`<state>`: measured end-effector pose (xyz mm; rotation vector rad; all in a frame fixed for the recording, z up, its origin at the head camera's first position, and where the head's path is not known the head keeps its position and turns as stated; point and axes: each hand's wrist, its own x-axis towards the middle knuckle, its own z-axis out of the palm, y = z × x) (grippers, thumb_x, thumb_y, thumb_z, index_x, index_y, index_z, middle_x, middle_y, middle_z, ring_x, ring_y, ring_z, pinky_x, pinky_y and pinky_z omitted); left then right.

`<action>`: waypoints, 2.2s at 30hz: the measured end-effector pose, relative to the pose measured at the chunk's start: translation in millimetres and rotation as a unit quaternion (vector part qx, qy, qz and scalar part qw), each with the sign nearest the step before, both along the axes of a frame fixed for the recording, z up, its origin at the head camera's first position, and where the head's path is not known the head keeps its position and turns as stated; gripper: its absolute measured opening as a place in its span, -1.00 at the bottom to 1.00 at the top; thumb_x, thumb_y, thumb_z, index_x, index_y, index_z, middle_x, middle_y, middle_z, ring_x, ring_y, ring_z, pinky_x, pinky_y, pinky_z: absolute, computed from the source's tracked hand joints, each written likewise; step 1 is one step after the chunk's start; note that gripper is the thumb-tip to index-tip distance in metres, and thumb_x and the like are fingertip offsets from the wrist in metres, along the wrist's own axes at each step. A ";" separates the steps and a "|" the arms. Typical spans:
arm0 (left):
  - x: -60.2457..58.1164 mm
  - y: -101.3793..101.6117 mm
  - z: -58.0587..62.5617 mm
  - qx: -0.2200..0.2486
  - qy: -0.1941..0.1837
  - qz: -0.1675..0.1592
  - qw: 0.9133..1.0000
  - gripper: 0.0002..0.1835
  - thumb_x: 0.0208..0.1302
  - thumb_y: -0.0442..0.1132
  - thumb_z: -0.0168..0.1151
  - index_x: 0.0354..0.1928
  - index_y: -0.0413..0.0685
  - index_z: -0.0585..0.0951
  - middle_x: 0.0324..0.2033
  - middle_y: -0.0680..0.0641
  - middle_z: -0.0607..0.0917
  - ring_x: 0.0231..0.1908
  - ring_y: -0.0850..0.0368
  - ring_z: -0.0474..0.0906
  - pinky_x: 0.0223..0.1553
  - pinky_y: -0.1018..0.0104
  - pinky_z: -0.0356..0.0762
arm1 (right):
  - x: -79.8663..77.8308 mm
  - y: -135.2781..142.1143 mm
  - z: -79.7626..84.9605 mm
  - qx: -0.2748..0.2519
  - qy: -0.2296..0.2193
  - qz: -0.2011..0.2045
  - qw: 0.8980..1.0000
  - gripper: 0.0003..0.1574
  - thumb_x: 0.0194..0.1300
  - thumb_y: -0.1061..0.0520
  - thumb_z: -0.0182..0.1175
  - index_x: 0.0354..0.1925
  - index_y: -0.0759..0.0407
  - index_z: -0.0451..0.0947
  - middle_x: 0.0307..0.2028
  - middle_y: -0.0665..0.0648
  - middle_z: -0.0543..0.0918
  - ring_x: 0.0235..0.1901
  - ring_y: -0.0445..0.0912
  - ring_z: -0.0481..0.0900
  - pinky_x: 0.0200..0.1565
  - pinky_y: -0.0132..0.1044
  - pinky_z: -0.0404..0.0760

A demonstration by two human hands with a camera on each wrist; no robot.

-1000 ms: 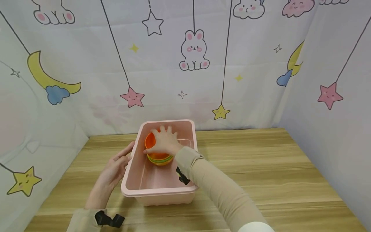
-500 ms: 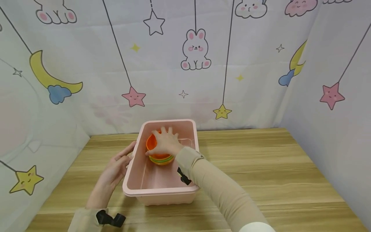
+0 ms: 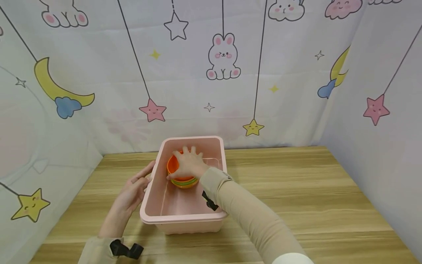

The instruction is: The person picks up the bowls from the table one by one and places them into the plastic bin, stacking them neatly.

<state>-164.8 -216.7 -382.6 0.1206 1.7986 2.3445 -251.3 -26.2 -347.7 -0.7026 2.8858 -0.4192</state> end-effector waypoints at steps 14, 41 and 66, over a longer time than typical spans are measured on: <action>-0.4 -0.2 0.3 0.002 -0.003 0.001 1.000 -0.34 0.34 -0.41 -0.07 0.47 -0.13 0.09 0.46 -0.12 0.09 -0.02 0.30 0.56 -0.09 0.35 0.63 | 0.6 -0.7 -2.4 0.008 0.010 0.015 1.000 0.09 -0.02 -0.41 0.30 0.41 -0.18 0.17 0.33 0.17 0.22 0.26 0.18 0.16 0.19 0.27 0.32; -0.2 -1.7 -0.3 -0.005 0.002 -0.001 1.000 -0.35 0.35 -0.39 -0.06 0.47 -0.11 0.10 0.46 -0.12 0.09 0.02 0.30 0.55 -0.06 0.32 0.63 | 3.0 -2.0 -3.2 0.018 -0.001 0.020 1.000 0.10 -0.01 -0.39 0.31 0.43 -0.17 0.16 0.34 0.15 0.20 0.27 0.14 0.14 0.20 0.25 0.33; 0.8 1.0 0.9 -0.031 -0.008 0.024 0.999 -0.35 0.35 -0.41 -0.04 0.47 -0.07 0.14 0.34 -0.03 0.24 -0.09 0.35 0.55 -0.14 0.41 0.61 | 9.1 17.7 10.8 0.019 -0.057 -0.005 0.998 0.19 -0.05 -0.42 0.35 0.45 -0.17 0.10 0.42 0.17 0.11 0.39 0.20 0.03 0.29 0.36 0.17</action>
